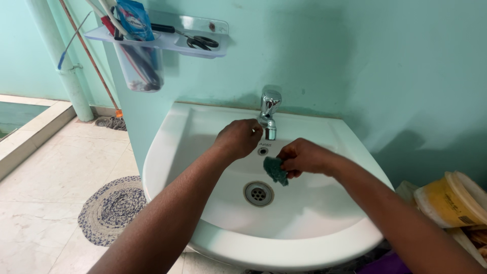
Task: The person scrubs a white bathroom sink with a green sponge, repeatedly wiping the basin, faucet, and drain area. The person occasionally rinses the sponge under running water and continues scrubbing different sections of the sink throughout the clip.
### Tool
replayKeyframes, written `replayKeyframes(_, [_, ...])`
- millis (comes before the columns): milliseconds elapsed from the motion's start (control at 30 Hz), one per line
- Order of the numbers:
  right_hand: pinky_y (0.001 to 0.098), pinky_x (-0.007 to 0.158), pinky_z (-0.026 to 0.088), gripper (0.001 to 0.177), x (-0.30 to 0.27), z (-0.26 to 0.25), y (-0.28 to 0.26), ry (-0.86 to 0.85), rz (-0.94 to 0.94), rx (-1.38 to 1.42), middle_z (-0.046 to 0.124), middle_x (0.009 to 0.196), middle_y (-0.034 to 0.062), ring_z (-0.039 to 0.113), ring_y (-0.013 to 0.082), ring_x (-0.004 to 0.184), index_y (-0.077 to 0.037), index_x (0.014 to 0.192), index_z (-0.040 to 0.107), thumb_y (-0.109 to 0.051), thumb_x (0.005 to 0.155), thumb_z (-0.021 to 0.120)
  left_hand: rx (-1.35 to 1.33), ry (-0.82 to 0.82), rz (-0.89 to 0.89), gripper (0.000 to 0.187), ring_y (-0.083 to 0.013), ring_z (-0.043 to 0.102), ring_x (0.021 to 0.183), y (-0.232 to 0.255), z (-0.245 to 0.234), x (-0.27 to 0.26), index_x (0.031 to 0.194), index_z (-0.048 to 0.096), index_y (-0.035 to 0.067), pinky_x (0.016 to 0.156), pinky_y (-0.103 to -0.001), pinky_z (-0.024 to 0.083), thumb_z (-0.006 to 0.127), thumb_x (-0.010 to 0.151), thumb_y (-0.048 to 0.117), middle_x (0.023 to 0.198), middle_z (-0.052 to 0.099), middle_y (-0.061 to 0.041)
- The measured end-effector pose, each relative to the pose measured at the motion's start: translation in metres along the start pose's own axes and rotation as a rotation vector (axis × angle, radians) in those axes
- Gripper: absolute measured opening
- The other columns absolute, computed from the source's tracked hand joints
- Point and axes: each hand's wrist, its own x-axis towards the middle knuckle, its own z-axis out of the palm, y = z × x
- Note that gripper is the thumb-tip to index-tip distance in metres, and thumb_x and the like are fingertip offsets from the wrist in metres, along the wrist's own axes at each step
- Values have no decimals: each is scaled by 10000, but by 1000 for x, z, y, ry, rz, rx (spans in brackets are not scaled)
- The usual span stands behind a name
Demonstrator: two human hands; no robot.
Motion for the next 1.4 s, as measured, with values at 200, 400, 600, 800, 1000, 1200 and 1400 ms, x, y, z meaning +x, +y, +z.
replayKeyframes(200, [352,908,547,278,13,-61,3,306,-128,-112,804,1034,66,715,167,969,-66,1105,791,-120,832,778,-14,63,14,255,-310,704,973,-3,0,3,1081,735,181,856,-463,561,549,987,328,1033,758,-73])
replayKeyframes(400, [407,947,566,238,13,-100,-22,784,-164,-316,785,1111,74,733,257,1013,-165,1158,771,-184,961,639,85,253,-47,232,-315,691,964,-8,-10,12,1074,708,144,838,-485,548,557,992,300,999,732,-106])
replayKeyframes(600, [411,1009,519,480,11,-65,-3,369,19,-731,683,1334,36,642,264,1187,-328,1258,738,-81,885,561,408,284,40,219,-311,627,1107,-37,-7,19,1016,721,81,897,-468,530,577,981,242,1121,673,-102])
replayKeyframes(800, [449,1114,422,815,15,-50,12,194,-9,-597,498,1525,184,522,355,1327,-247,1565,410,44,809,499,422,-7,-38,410,-317,472,1302,-53,12,33,1299,585,78,1064,-561,382,482,1021,361,1380,521,-112])
replayKeyframes(1000, [493,1189,149,977,15,-3,44,290,-370,-953,183,1666,186,158,356,1528,-52,1600,221,94,688,540,412,-86,-76,440,-294,442,1338,-53,14,34,1355,553,109,1086,-567,360,428,1040,390,1423,498,-79])
replayKeyframes(1200, [370,1049,519,344,26,28,25,28,-163,-859,690,1346,-3,650,218,1245,-272,1296,689,-249,971,576,417,-98,-88,444,-290,449,1330,-50,14,34,1345,564,111,1077,-561,366,427,1037,401,1415,505,-73])
replayKeyframes(1400, [418,894,551,332,49,55,30,-202,-141,-919,607,1194,69,633,285,1070,-181,1149,684,-270,837,752,426,-65,-67,464,-293,439,1336,-48,8,30,1340,579,118,1088,-574,345,442,1028,434,1405,511,-73])
